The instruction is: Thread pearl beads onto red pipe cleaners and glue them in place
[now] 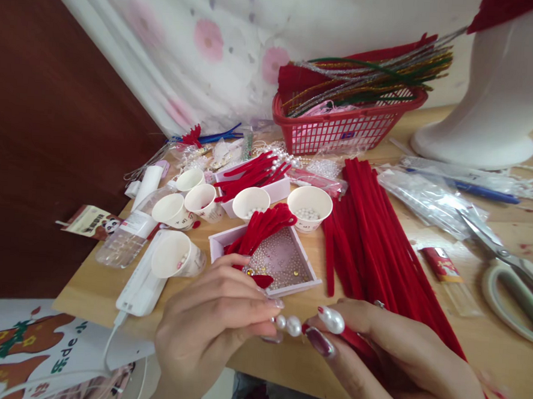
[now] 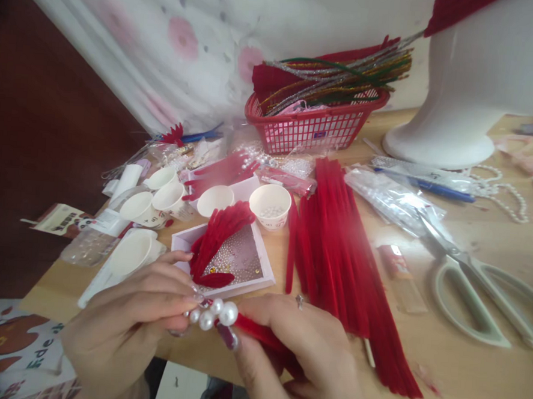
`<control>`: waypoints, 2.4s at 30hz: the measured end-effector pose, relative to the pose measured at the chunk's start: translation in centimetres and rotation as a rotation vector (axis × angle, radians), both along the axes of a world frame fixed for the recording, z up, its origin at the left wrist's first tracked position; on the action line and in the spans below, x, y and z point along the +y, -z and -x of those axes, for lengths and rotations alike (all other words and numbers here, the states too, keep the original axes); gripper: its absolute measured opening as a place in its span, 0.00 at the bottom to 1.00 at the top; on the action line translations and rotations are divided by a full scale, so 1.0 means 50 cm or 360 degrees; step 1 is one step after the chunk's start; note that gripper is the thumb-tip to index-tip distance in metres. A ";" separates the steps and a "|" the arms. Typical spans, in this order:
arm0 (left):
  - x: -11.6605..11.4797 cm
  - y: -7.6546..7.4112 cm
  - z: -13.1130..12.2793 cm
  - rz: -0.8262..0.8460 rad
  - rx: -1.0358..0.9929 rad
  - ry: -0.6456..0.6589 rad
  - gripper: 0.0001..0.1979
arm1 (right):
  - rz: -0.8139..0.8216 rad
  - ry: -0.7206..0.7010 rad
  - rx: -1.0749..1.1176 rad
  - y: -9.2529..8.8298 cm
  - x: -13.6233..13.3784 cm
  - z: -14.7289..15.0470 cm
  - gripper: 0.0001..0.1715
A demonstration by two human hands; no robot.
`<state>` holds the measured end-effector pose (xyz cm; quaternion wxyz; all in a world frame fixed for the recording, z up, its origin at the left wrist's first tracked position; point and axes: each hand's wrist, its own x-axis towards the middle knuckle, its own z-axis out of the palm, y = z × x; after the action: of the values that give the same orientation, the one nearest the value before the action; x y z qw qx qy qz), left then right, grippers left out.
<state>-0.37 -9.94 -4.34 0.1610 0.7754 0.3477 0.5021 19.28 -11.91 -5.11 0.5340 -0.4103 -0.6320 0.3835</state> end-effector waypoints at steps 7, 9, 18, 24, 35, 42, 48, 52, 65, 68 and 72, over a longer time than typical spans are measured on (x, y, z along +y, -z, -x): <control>-0.002 0.003 0.001 0.0040 0.0001 0.0015 0.08 | 0.0007 -0.0005 0.0042 0.002 0.001 -0.004 0.26; -0.003 0.002 0.000 0.0044 0.0009 0.0010 0.08 | 0.0028 -0.0016 0.0024 0.002 0.000 -0.006 0.26; -0.008 0.001 0.001 -0.0002 0.0101 0.0016 0.07 | 0.0000 0.0006 0.0012 0.003 0.005 -0.010 0.25; -0.010 0.008 -0.003 0.0053 -0.0039 -0.0034 0.06 | 0.0102 -0.0033 0.0060 0.004 0.005 -0.007 0.18; -0.024 0.055 -0.044 0.0722 -0.1001 -0.0041 0.04 | 0.0176 0.0003 0.0280 0.010 -0.009 0.022 0.17; -0.024 0.062 -0.039 0.0567 -0.0780 -0.0066 0.07 | 0.0257 0.0062 0.0262 0.013 -0.020 0.027 0.08; -0.031 0.060 -0.049 0.0653 -0.0848 -0.0140 0.07 | 0.0284 0.0038 0.0321 0.007 -0.015 0.030 0.12; -0.035 0.059 -0.050 0.0840 -0.1040 0.0037 0.05 | 0.0335 0.0028 0.0385 0.009 -0.016 0.031 0.11; -0.037 0.057 -0.064 0.0999 -0.1283 -0.0002 0.08 | 0.0326 -0.0052 0.0298 0.014 -0.018 0.023 0.16; -0.040 0.060 -0.058 0.0961 -0.1137 0.0042 0.06 | 0.0313 -0.0073 0.0346 0.018 -0.015 0.026 0.15; -0.040 0.060 -0.052 0.0817 -0.0956 -0.0042 0.05 | 0.0335 -0.0054 0.0332 0.023 -0.015 0.025 0.16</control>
<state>2.25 -11.95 -7.34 0.4376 0.5241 0.4093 0.6053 18.03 -12.69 -6.25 0.5442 -0.4112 -0.5361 0.4973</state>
